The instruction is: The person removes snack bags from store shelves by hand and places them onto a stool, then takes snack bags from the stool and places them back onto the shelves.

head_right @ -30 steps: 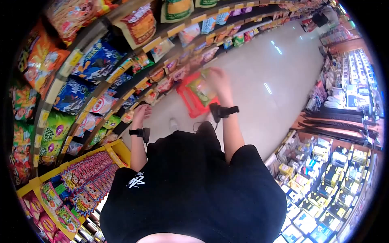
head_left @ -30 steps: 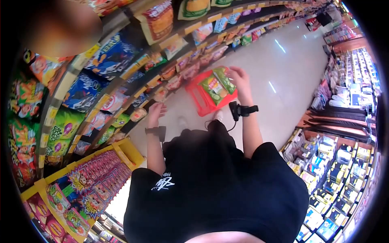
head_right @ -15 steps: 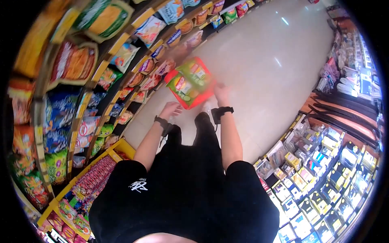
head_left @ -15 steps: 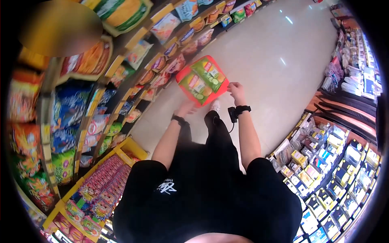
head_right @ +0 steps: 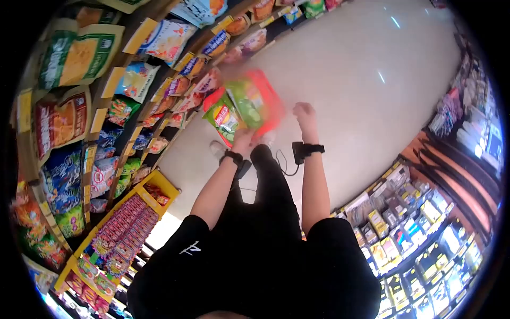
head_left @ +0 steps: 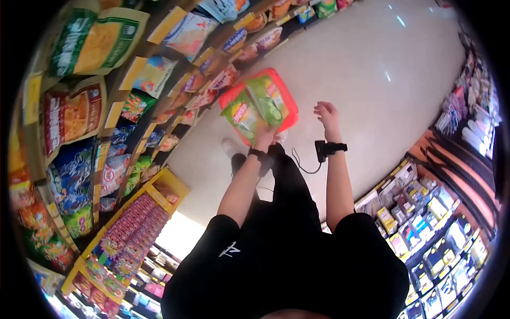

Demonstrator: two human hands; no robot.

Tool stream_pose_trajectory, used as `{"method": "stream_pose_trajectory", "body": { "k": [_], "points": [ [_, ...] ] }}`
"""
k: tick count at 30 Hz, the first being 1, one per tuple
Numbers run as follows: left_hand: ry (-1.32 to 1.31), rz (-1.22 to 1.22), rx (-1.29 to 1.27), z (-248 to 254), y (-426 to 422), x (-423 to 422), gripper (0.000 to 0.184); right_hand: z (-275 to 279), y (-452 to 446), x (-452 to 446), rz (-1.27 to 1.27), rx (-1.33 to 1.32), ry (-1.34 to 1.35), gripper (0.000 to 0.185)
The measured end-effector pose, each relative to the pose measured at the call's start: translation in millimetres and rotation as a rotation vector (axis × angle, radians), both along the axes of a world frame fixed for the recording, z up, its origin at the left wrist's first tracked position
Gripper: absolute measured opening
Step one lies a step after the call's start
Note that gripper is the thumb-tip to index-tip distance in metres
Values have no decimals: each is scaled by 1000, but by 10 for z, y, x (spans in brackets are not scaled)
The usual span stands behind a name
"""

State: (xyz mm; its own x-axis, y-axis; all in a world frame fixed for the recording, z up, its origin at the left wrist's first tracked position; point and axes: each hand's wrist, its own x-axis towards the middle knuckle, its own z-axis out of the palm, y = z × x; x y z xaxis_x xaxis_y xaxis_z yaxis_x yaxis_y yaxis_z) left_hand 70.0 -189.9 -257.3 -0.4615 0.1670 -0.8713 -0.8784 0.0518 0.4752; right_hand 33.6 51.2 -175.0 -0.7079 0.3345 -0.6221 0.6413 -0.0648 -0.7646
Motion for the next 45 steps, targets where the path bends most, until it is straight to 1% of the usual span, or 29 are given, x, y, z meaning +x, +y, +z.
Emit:
{"method": "stream_pose_trajectory", "body": {
  "k": [1,3,4,5,6,7,9,11,12,13,15,18,20,21,23,24,27,28,31,32,33,34,37,38,39,41,42,43,45],
  "points": [
    [134,201,-10,158,117,61,20,102,20,-26,23,-16,-13,27],
    [376,-104,-102,566,13,-24,18,184,23,8,57,-35,47,27],
    [466,-90,-34,578,-39,32,18,77,74,34,108,-33,119,26],
    [497,-108,1,818,-63,13,19,57,73,42,92,-1,115,26],
    [527,-124,36,1075,-86,-12,19,201,39,60,98,25,126,26],
    [481,-164,29,1617,-106,4,19,199,27,96,96,16,126,26],
    [549,-100,286,1880,-199,165,14,334,-37,186,81,-36,48,28],
    [593,-307,191,2349,-421,317,13,787,-190,338,50,-129,0,41],
    [599,-316,245,2394,-535,420,14,913,-242,471,59,-222,82,50],
    [598,-325,304,2426,-640,548,15,1058,-319,564,47,-297,82,56],
    [640,-314,419,2580,-872,786,16,1205,-455,809,50,-460,118,62],
    [671,-281,519,2814,-1156,1236,23,1775,-715,1243,115,-583,237,66],
    [678,-232,571,2908,-1307,1515,29,1959,-836,1470,124,-617,247,63],
    [680,-261,619,2914,-1366,1635,32,1958,-849,1572,148,-629,225,61],
    [695,-320,698,2907,-1496,1763,38,1899,-865,1751,201,-784,184,59],
    [717,-287,743,2865,-1522,1789,39,1900,-901,1798,159,-838,116,52],
    [728,-162,842,2786,-1611,2046,40,1980,-901,1953,187,-738,269,43],
    [729,-105,872,2834,-1625,2077,40,2210,-895,1997,168,-709,271,36],
    [699,5,925,2774,-1635,2139,41,2246,-602,2013,222,-596,338,36],
    [706,33,923,2725,-1627,2136,41,2482,-620,2064,183,-608,360,28],
    [708,61,917,2670,-1609,2163,40,2569,-555,2079,213,-595,373,26],
    [724,100,932,2743,-1569,2148,33,2610,-448,2116,238,-590,384,25],
    [712,183,872,2893,-1414,2101,23,2879,-210,2307,303,-560,421,14],
    [712,229,786,2998,-1265,2086,15,2889,-55,2353,338,-554,445,12],
    [715,210,721,3032,-1121,2062,15,2913,101,2382,378,-550,471,10],
    [726,175,581,3068,-847,2015,15,3036,398,2543,389,-347,534,10],
    [804,114,473,2863,-701,1966,13,3115,554,2601,387,-213,605,10],
    [779,120,420,2890,-508,1964,10,3201,705,2662,370,-79,670,10],
    [840,50,415,2980,-40,1962,9,3441,1022,2829,276,73,746,14]
  ]
}}
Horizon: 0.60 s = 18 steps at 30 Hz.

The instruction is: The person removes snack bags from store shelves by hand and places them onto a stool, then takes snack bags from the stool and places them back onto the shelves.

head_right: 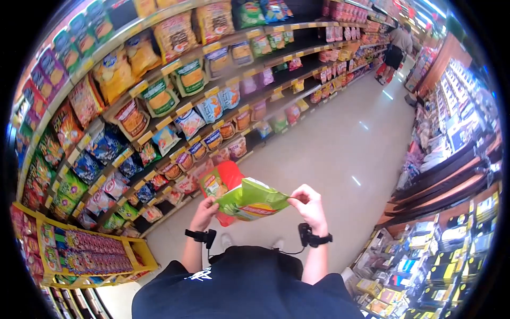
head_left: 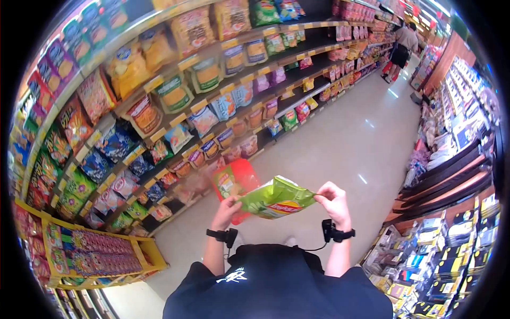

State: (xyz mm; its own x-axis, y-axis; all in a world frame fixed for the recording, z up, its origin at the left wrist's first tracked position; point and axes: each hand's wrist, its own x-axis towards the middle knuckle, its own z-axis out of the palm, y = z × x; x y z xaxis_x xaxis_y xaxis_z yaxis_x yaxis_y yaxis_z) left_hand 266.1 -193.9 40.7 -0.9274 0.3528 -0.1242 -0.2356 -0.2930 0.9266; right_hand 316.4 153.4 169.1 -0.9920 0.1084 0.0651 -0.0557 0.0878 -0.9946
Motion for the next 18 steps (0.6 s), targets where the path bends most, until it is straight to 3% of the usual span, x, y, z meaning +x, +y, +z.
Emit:
{"method": "stream_pose_trajectory", "body": {
  "k": [4,9,15,18],
  "points": [
    [-2,-180,-2,104,834,-41,9,93,632,146,-156,-16,103,16],
    [-147,-204,9,163,1336,-43,11,54,1016,133,-241,-45,121,18],
    [-107,-306,-53,101,1878,-612,45,-44,1431,-158,-275,-56,190,16],
    [76,-408,-58,49,2417,-1005,54,65,1753,-419,-342,45,173,16]
  ]
}}
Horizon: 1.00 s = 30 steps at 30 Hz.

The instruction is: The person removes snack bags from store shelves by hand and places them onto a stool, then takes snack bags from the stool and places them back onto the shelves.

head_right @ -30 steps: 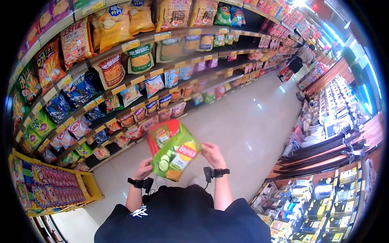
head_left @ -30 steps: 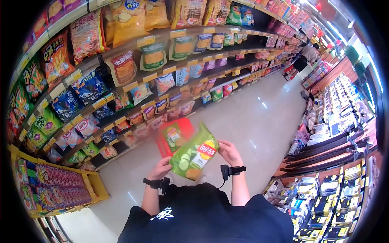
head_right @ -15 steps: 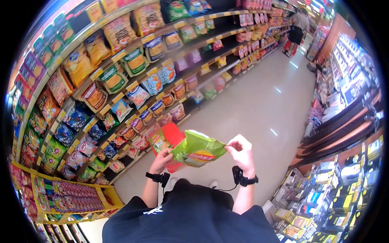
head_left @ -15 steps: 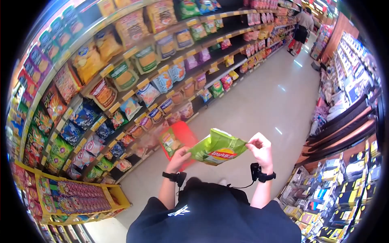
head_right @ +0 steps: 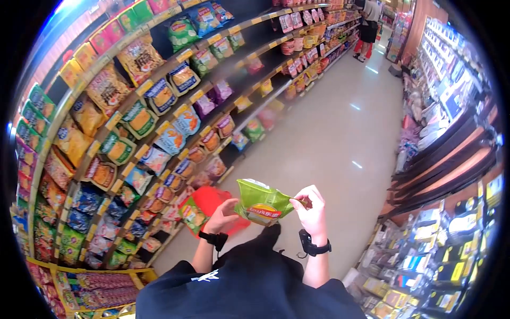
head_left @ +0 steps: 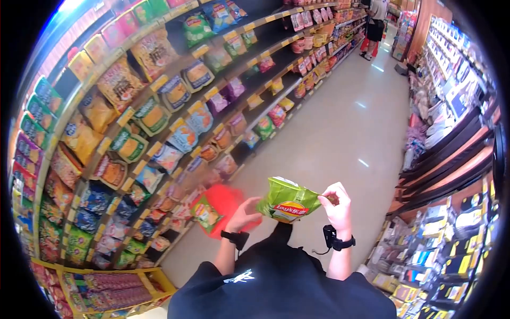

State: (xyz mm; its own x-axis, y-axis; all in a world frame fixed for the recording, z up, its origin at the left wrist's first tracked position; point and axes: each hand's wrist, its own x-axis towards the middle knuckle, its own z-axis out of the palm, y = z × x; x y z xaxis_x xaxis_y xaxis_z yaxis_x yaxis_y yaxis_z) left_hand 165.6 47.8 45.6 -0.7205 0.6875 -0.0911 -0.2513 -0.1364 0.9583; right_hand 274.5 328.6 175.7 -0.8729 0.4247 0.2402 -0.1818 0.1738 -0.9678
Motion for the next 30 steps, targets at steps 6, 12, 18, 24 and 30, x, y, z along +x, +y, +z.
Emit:
{"method": "stream_pose_trajectory", "body": {
  "k": [6,12,18,24,30],
  "points": [
    [107,53,-215,-81,790,-850,43,312,530,-888,-68,236,-14,15],
    [350,47,-328,-189,1131,-1931,26,372,867,-1824,-218,433,71,17],
    [347,129,-234,124,1392,-2316,30,246,1308,-2507,-253,373,139,14],
    [278,65,-19,336,1754,-2585,68,206,1393,-3201,-117,203,86,14],
    [532,210,-308,450,2234,-3284,80,462,1516,-4283,106,255,222,13]
  ]
}}
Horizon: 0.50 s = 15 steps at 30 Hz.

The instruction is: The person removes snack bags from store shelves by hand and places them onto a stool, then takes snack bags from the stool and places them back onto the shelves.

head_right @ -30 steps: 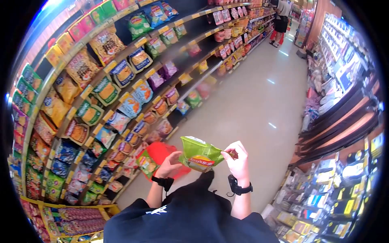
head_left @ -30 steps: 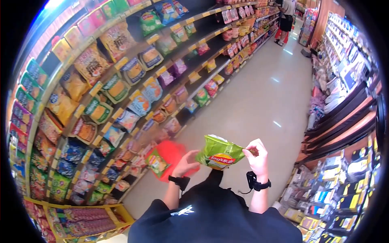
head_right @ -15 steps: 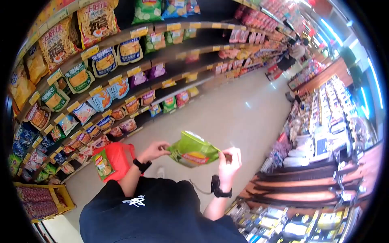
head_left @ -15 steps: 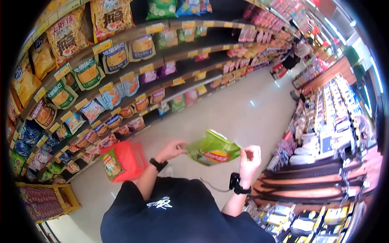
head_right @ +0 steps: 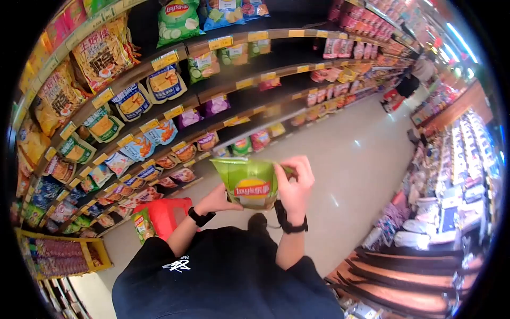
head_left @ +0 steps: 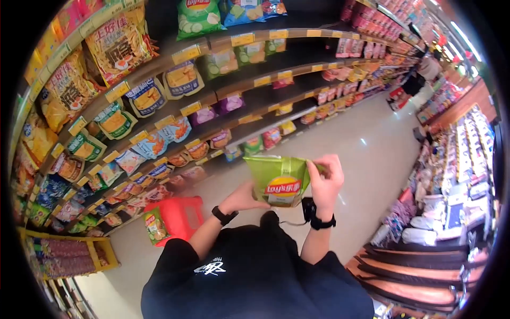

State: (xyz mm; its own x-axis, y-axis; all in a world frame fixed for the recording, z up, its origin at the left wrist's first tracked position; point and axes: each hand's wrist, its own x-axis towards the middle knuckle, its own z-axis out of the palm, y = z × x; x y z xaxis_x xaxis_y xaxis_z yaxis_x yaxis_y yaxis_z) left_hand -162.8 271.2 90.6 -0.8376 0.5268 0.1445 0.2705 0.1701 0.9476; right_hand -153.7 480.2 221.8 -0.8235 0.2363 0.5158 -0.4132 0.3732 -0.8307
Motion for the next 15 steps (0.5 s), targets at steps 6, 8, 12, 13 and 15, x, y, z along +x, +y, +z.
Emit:
{"method": "stream_pose_trajectory", "body": {
  "k": [6,8,12,13,15],
  "points": [
    [-205,415,-83,239,174,-480,62,254,170,-1091,256,-22,65,23],
    [-232,409,100,-44,137,-712,51,213,368,-1265,337,-47,24,32],
    [-320,705,177,-61,108,-1008,54,-44,836,-1760,229,-137,-44,29],
    [-351,773,170,-103,39,-1113,53,-75,921,-1828,236,-263,-106,26],
    [-392,753,178,270,148,-1337,49,-150,1112,-2029,268,-453,-162,21]
  ]
}}
